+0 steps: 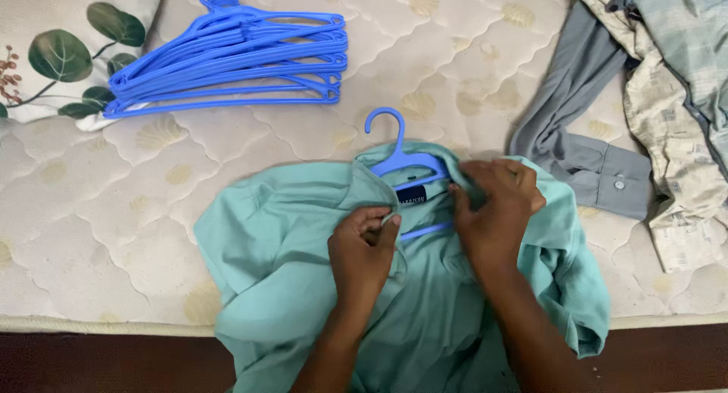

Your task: The person buttons a light green shirt, places it on a blue hanger, and hangs it in a closet. Then the person buttons a light blue plaid shirt and places it on a blue hanger.

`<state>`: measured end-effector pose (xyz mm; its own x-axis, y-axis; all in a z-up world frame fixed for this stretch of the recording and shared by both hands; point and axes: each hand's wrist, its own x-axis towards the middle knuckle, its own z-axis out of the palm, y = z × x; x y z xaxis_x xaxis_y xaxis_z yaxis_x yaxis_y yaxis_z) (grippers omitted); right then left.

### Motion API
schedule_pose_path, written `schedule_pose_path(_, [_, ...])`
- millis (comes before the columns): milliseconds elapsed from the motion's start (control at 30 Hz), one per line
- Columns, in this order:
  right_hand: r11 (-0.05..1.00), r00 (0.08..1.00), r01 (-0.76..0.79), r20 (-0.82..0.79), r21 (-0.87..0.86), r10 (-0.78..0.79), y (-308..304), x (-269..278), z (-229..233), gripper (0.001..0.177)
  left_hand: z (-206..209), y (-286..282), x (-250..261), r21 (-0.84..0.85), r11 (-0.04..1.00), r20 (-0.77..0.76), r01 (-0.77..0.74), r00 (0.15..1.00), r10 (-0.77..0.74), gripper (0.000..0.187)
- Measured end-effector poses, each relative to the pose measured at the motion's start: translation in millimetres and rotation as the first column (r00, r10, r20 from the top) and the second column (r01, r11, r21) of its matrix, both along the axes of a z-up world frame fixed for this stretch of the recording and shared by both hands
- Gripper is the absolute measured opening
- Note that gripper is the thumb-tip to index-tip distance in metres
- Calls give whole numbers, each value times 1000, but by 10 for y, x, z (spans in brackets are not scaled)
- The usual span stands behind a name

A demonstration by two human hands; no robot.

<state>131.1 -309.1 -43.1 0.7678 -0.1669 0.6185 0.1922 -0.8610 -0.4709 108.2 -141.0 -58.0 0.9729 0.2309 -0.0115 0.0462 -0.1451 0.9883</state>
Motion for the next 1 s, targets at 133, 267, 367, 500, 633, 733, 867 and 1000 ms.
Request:
schedule_pose_path(133, [987, 993, -114, -20, 113, 117, 125, -149, 27, 40, -40, -35, 27, -71, 996, -5, 49, 999, -50, 30])
schedule_pose_path(267, [764, 933, 0, -275, 645, 232, 242, -294, -63, 46, -26, -39, -15, -152, 987, -179, 47, 981, -74, 28])
schedule_pose_path(367, [565, 886, 86, -323, 820, 334, 236, -308, -121, 27, 7, -42, -19, -97, 992, -90, 81, 992, -89, 24])
schedule_pose_path(500, [76, 864, 82, -109, 994, 491, 38, -213, -121, 14, 64, -6, -50, -26, 994, -91, 110, 990, -112, 15])
schedule_pose_path(633, [-150, 857, 212, -110, 966, 503, -261, -25, -113, 14, 72, 71, -50, -1, 988, -149, 152, 977, -150, 13])
schedule_pose_path(733, [5, 743, 170, -131, 985, 656, -311, -7, -209, 14, -5, 90, -48, -70, 977, -110, 201, 972, -208, 11])
schedule_pose_path(867, [-111, 703, 270, -117, 956, 701, -280, -25, -182, 20, -101, 75, -4, -271, 909, -90, 317, 932, -352, 12])
schedule_pose_path(1000, [-268, 712, 192, 53, 944, 700, -165, -18, -47, 25, -127, 130, 11, -243, 913, -110, 329, 925, -363, 10])
